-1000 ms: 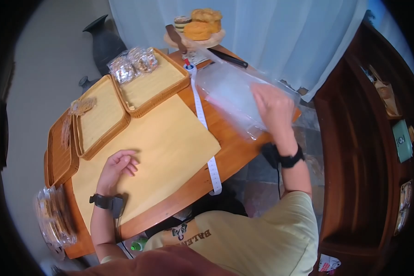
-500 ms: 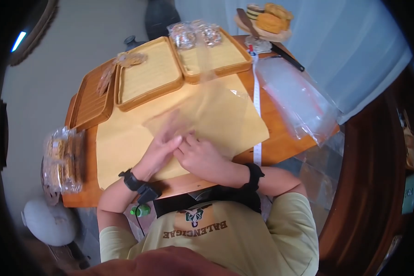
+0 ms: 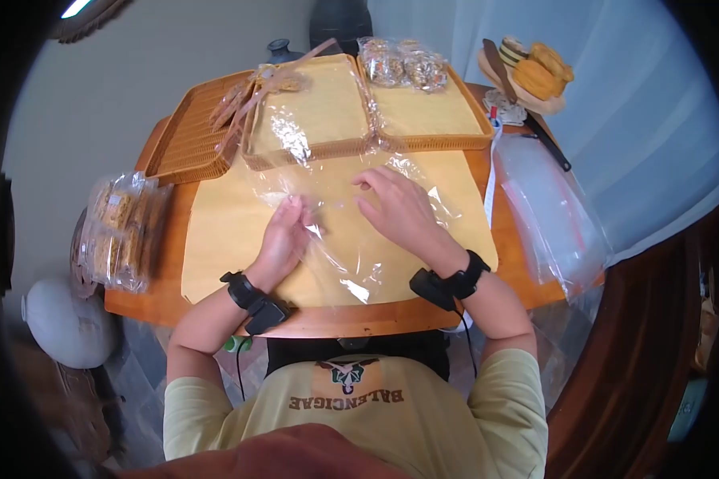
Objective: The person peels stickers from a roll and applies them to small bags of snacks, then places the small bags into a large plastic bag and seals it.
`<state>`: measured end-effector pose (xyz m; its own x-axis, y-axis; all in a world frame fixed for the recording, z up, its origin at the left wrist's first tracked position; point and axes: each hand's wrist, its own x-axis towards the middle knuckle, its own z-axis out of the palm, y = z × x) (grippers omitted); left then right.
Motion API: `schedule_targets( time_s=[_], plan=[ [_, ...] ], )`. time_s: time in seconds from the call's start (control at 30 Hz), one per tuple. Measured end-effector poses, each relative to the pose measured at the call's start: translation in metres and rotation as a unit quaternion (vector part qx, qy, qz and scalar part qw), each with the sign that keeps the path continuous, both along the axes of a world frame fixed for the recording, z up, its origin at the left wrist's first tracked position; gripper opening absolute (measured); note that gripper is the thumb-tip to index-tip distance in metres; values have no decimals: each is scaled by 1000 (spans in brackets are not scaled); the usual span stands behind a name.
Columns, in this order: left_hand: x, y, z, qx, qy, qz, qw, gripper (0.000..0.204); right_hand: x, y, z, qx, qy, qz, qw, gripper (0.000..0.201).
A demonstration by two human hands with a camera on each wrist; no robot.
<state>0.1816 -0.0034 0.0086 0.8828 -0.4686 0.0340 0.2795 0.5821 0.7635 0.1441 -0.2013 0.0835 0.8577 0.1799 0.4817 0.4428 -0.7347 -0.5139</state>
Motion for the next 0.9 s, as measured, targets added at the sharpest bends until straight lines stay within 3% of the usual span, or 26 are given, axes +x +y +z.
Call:
schedule_targets(
  time_s=[0.07, 0.17, 0.23, 0.33, 0.53, 0.67, 0.73, 0.9],
  plan=[
    [-4, 0, 5, 17, 19, 19, 999, 27, -2, 3, -5, -56, 8, -9, 998, 26],
    [-10, -2, 22, 8, 37, -19, 999, 25, -1, 5, -11, -69, -5, -38, 997, 29],
    [-16, -7, 31, 154, -65, 34, 985, 28, -2, 7, -7, -59, 3, -28, 998, 28],
    [-10, 1, 24, 240, -111, -12, 964, 29, -7, 11, -5, -36, 13, 8, 999, 27],
    [-9, 5, 36, 330, -45, -66, 941, 17, -8, 5, -13, -41, 2, 47, 998, 19],
    [-7, 7, 31, 353, -58, -78, 931, 21, -13, 5, -11, -63, 39, 65, 995, 15],
    [-7, 4, 19, 261, -91, -33, 961, 23, -13, 6, -14, -57, 40, 68, 995, 15],
    [-2, 6, 13, 196, -36, -65, 978, 21, -12, 9, -20, -57, 37, 54, 996, 18]
  ],
)
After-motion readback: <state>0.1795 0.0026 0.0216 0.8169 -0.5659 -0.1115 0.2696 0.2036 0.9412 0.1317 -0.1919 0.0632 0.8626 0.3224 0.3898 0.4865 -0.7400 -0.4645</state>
